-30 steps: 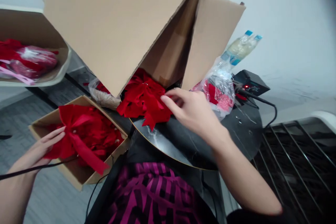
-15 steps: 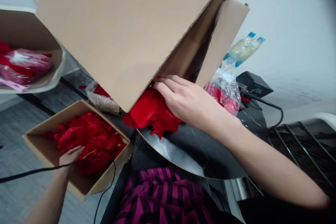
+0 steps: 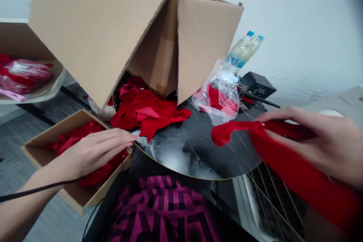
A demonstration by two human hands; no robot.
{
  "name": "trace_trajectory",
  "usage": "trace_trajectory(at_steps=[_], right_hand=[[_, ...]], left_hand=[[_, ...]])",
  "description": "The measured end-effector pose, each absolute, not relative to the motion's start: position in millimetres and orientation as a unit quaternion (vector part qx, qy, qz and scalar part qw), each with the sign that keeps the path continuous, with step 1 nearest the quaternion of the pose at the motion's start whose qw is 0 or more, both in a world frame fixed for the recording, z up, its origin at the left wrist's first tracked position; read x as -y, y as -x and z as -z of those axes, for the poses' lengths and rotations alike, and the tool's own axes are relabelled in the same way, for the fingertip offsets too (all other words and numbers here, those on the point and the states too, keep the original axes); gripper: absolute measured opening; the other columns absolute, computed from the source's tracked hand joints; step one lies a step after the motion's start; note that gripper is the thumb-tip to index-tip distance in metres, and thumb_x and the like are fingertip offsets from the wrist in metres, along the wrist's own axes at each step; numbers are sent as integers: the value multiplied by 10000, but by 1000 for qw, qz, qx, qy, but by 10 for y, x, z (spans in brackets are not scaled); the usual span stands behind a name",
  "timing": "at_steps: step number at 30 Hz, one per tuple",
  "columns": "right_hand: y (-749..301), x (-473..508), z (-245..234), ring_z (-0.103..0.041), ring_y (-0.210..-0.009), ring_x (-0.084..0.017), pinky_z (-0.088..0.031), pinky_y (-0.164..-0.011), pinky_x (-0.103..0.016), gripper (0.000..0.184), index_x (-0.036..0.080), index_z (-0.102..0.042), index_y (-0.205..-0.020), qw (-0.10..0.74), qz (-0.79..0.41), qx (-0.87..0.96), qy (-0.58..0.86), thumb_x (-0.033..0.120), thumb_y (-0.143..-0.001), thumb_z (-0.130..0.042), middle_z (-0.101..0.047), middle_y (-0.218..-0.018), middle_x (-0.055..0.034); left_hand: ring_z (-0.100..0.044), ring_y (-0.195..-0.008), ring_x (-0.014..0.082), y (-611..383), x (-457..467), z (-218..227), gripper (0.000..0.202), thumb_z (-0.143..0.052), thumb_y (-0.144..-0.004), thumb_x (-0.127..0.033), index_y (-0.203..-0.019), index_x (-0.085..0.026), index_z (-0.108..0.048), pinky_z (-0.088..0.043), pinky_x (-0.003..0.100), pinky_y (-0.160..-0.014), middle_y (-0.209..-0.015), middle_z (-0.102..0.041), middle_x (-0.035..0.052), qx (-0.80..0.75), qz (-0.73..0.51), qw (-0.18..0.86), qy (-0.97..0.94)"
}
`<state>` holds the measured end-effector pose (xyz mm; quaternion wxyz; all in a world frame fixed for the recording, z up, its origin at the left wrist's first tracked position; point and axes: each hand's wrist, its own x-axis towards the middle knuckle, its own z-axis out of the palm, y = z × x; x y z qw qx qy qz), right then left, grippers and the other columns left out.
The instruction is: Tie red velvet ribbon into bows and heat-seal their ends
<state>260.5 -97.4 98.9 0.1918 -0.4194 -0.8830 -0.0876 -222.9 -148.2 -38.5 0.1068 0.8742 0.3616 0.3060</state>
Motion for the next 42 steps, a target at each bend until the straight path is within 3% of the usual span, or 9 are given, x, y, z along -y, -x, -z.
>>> trace_trajectory(at_steps=[4, 8, 14, 18, 24, 28, 32, 36, 42], right_hand=[[-2432, 929, -747, -739, -1090, -282, -563, -915, -463, 262, 288, -652, -1222, 204, 121, 921, 310, 214, -973, -680, -772, -1211, -63], [-2285, 902, -550, -721, -1177, -303, -511, -1048, -568, 375, 355, -649, -1264, 276, 141, 916, 256, 184, -937, -714, -781, -1231, -22], [-2653, 584, -700, -600, -1391, -329, -556, -1101, -509, 650, 339, -583, -1478, 237, -103, 900, 350, 515, -888, -791, -615, -1518, -69], [-2712, -136, -435, -759, -841, -203, -603, -749, -339, 297, 233, -743, -1240, 184, -163, 839, 485, 383, -1033, -591, -800, -1086, -60], [-2475, -735, 66, -716, -994, -238, -533, -920, -372, 185, 217, -780, -1083, 81, -112, 880, 455, 198, -902, -747, -763, -1103, -77], [-2514, -709, 58, -692, -908, -213, -508, -848, -340, 81, 196, -724, -941, 110, -111, 874, 461, 168, -955, -649, -743, -989, -58], [-2567, -645, -53, -686, -829, -220, -473, -756, -334, 86, 204, -673, -1000, 148, -85, 854, 492, 210, -998, -587, -745, -935, -56], [-2561, -584, -77, -683, -800, -251, -457, -705, -356, 133, 200, -608, -1107, 112, -40, 862, 493, 234, -1046, -496, -736, -933, -81], [-2636, -567, -61, -724, -843, -206, -549, -779, -332, 171, 213, -660, -1138, 314, -59, 801, 506, 245, -994, -573, -767, -990, -53]], left_hand=[[-785, -1016, 136, 1181, 1208, -234, 247, -651, -992, -146, -1179, -248, -775, -600, 199, -929, -1121, -830, 1, -341, -430, 213, -808], [-723, -1238, 265, 467, 822, -463, 517, -826, -861, -409, -1339, -244, -716, -561, 397, -1100, -1314, -773, 60, -368, -342, 423, -755], [-775, -947, 207, 467, 464, -305, 180, -771, -870, -240, -1047, -224, -740, -613, 318, -848, -1042, -805, 39, -321, -184, 546, -752], [-735, -900, 166, 299, 316, -296, 179, -676, -901, -121, -1049, -222, -671, -573, 269, -811, -1015, -777, 9, -282, -153, 500, -804], [-640, -1288, 228, 108, 180, -95, 330, -395, -994, 12, -1013, -155, -679, -426, 429, -1233, -1191, -723, 116, -158, -222, 222, -936], [-531, -1475, 279, 295, 133, 70, 418, -440, -924, 46, -1175, -178, -689, -171, 592, -1354, -1323, -724, 102, -162, -97, 202, -961], [-539, -1473, 250, 327, 130, -60, 565, -455, -883, 76, -1339, -189, -655, -166, 505, -1362, -1451, -688, 58, -179, -69, 220, -956], [-752, -1028, 227, 204, 167, -292, 207, -517, -1068, -249, -1109, -236, -719, -562, 368, -928, -1111, -784, 35, -284, -99, 252, -920], [-680, -556, 324, 118, 380, -114, 617, -499, -937, -783, -729, -210, -599, -234, 350, -491, -592, -641, 94, -501, 65, 113, -855]])
